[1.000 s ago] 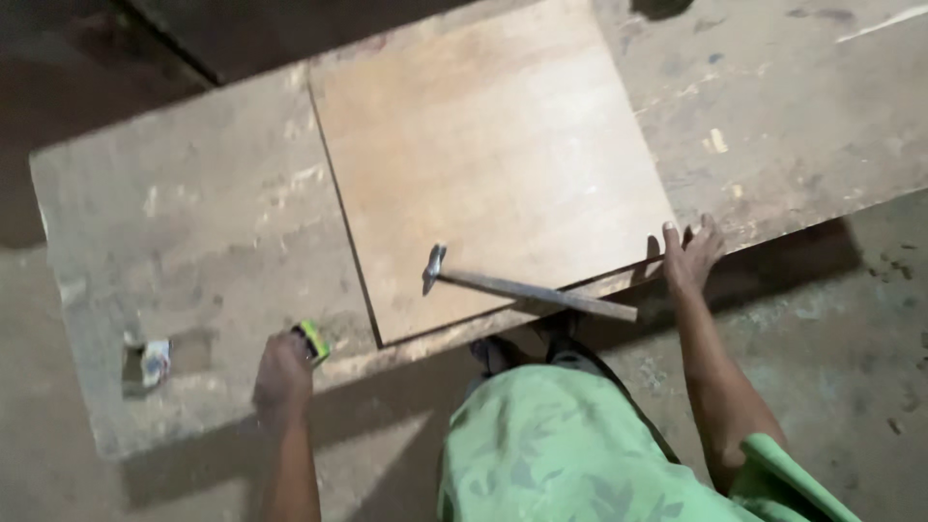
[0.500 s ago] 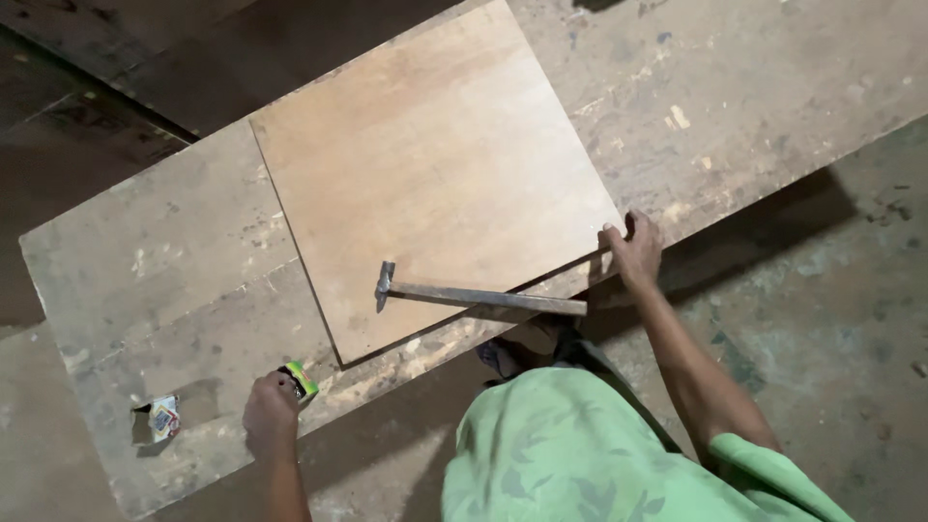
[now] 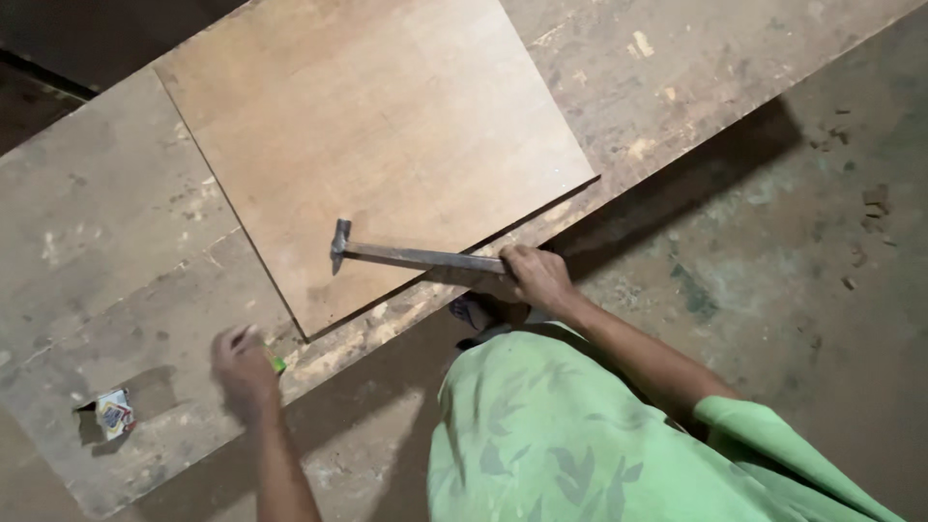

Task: The person applies glue to a wooden strip using a small stick, places the strip onto a sheet of plywood, and then hammers nails through the strip to secure it.

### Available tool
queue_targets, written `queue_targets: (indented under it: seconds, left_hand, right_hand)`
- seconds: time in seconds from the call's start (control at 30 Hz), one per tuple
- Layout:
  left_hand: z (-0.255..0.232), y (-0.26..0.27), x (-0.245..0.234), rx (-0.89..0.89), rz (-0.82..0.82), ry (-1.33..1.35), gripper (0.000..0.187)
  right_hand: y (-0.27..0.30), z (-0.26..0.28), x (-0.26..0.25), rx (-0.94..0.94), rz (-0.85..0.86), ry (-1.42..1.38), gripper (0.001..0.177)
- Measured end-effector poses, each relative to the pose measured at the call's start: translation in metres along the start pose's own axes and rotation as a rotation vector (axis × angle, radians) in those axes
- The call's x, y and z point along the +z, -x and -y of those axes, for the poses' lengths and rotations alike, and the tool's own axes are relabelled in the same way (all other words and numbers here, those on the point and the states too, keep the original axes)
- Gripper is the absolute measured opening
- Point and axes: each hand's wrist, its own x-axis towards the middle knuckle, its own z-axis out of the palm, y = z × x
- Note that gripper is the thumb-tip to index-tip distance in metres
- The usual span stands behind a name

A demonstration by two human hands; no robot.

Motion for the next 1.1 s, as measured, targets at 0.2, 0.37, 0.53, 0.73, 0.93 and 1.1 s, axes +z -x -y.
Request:
queue_targets:
  seconds: [0.2,0.37,0.53,0.73,0.93,1.1]
  left_hand:
    - [-0.115,0.009,0.092,-0.212,0.268,-0.010,0.038]
    - [-0.116,0.020,0.100,0.433,0.233,-0.294,0.026]
    - [-0.099,0.014,0.099,0.470,0.323,-0.514,0.013]
    - [-0.168,0.067,0.187,0.420,0.398,0.116,0.019]
    - [-0.241,0.137,0.303,0.225,0.402,0.264,0.013]
    - [-0.252,0.148,0.345,0.462,0.163,0.070,0.008]
  right_hand:
    - [0.026,-0.014,-0.012,0.076,0.065,-0.310,0.035]
    - [0.086,-0.069,-0.027,0.462,0.033,-0.578,0.041]
    - [0.129,-0.158,-0.050,0.440,-0.212,-0.316,0.043]
    - [0.133,-0.227,-0.059,0.626,-0.275,-0.219,0.040]
    - [0.161,-0.225,-0.076,0.689,-0.261,-0.478,0.038]
    - [0.160,-0.197,-0.100,0.619,-0.237,-0.655,0.028]
